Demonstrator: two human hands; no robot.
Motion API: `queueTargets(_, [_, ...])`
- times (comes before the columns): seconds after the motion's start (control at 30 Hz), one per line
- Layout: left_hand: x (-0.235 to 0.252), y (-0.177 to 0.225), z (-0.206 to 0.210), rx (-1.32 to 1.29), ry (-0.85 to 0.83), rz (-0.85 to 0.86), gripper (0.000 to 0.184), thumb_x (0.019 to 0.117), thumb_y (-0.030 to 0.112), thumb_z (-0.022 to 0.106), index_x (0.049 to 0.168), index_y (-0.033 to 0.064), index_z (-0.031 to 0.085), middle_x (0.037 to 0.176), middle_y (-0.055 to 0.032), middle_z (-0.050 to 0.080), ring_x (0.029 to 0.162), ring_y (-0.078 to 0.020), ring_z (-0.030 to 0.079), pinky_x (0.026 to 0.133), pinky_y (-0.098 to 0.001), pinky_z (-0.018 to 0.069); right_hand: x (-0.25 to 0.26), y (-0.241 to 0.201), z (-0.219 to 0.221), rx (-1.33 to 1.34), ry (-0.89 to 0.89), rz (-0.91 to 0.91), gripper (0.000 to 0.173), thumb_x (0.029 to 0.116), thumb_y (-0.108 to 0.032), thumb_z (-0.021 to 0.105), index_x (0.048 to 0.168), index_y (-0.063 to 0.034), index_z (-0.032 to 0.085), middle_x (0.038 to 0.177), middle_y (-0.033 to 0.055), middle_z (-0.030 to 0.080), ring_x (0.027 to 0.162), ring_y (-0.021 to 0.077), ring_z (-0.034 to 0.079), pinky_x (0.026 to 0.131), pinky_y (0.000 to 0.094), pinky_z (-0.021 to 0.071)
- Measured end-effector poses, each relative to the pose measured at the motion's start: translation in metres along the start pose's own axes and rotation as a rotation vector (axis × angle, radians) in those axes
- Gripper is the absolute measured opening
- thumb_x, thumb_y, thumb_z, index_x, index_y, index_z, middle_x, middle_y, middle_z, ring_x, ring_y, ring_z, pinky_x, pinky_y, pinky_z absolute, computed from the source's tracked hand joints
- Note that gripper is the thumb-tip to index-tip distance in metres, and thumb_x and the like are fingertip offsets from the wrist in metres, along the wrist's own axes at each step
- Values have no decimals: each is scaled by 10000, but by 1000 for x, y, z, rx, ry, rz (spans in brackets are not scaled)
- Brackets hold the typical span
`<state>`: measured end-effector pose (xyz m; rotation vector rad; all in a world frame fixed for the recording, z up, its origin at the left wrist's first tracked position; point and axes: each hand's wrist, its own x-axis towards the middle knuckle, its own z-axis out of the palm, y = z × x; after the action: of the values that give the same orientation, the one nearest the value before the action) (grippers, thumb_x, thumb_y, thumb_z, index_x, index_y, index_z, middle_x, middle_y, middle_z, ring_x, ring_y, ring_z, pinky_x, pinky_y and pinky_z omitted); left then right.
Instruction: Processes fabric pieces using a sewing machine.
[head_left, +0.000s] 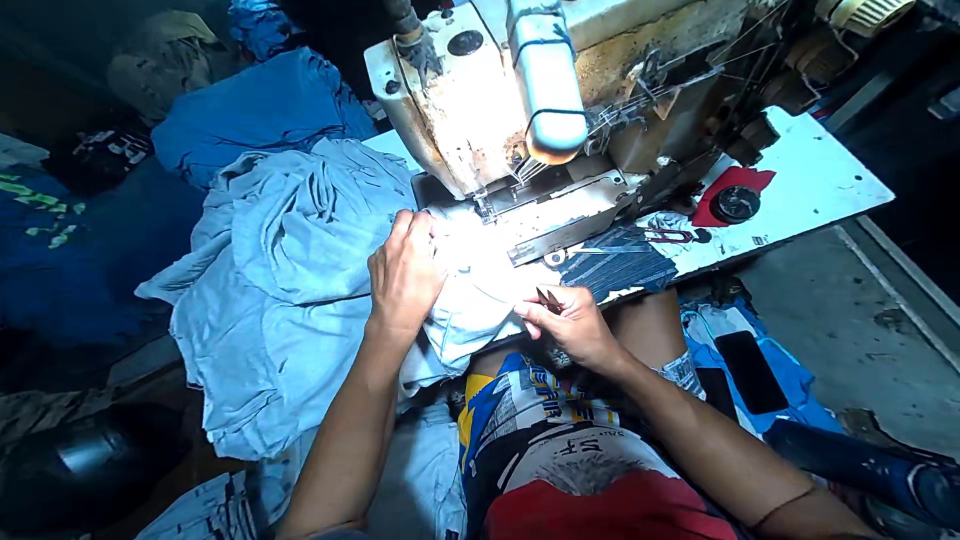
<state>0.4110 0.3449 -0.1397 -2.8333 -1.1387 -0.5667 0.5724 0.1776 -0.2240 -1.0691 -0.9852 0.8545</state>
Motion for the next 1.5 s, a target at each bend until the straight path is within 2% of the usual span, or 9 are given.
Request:
queueTargets(0.2, [35, -16, 27, 21, 149, 25, 228, 1021, 267, 562, 1041, 69, 673, 1068, -147, 655, 798, -326, 681, 601, -520, 536, 3, 0, 7, 20, 50, 30, 124, 984, -79, 680, 942, 24, 735, 678, 38, 668, 589, 81, 610, 581, 235, 534])
queueTargets(0.4, [58, -28, 37, -32, 235, 54, 203, 998, 227, 583, 1103, 100, 702, 1105, -140, 663, 861, -317, 697, 670, -521, 561, 30, 9, 14, -14, 118, 0, 98, 970, -87, 705, 976, 6, 733, 656, 69, 656, 535, 109, 586, 512, 252, 508])
queueTargets(0.5, [60, -39, 33, -337, 189, 170, 234, 1034, 314, 595, 1139, 146, 720, 1204, -90, 632, 1020, -206, 654, 854, -413, 571, 47, 9, 15, -14, 123, 9, 131, 980, -137, 708, 965, -9, 730, 650, 69, 648, 503, 104, 550, 471, 246, 470])
queueTargets(0.6, [51, -41, 18, -517, -28, 475, 331, 998, 419, 607, 929, 126, 747, 1191, -77, 642, 1188, -212, 568, 1038, -424, 456, 57, 2, 16, -19, 116, 38, 188, 984, -199, 711, 917, -23, 705, 635, 81, 631, 474, 121, 524, 443, 258, 438])
queueTargets(0.67, [44, -41, 4, -459, -116, 594, 323, 929, 443, 707, 824, 137, 714, 1136, -41, 661, 1144, -205, 591, 997, -428, 478, 61, -3, 16, -1, 95, 43, 167, 990, -184, 699, 960, -20, 691, 637, 97, 618, 458, 128, 505, 420, 252, 415])
queueTargets(0.8, [41, -52, -34, -402, -235, 456, 252, 909, 330, 750, 865, 138, 593, 738, 26, 575, 669, -97, 562, 608, -328, 480, 60, -12, 10, -66, 31, 68, 142, 995, -173, 692, 1026, -38, 661, 637, 98, 615, 445, 131, 509, 398, 244, 407])
queueTargets(0.97, [42, -63, -63, -338, -151, 415, 174, 915, 283, 743, 979, 150, 652, 830, 36, 644, 744, -70, 611, 689, -305, 529, 61, -15, -7, -72, -105, 94, 179, 1012, -185, 668, 1117, -59, 595, 652, 97, 592, 441, 118, 503, 387, 225, 411])
queueTargets(1.27, [25, -42, -60, -539, 0, 565, 94, 902, 44, 671, 955, 70, 743, 963, -30, 632, 883, -100, 607, 758, -249, 525, 54, -18, -5, -137, -120, -16, 141, 1016, -151, 646, 967, -19, 647, 600, 80, 575, 445, 137, 521, 405, 258, 442])
queueTargets(1.5, [28, -36, -51, -459, -27, 598, 104, 944, 134, 697, 1011, 90, 765, 946, -30, 614, 858, -108, 594, 747, -265, 513, 50, -12, 3, -128, -26, -46, 158, 1017, -131, 644, 917, -11, 669, 597, 56, 584, 458, 114, 528, 420, 241, 448])
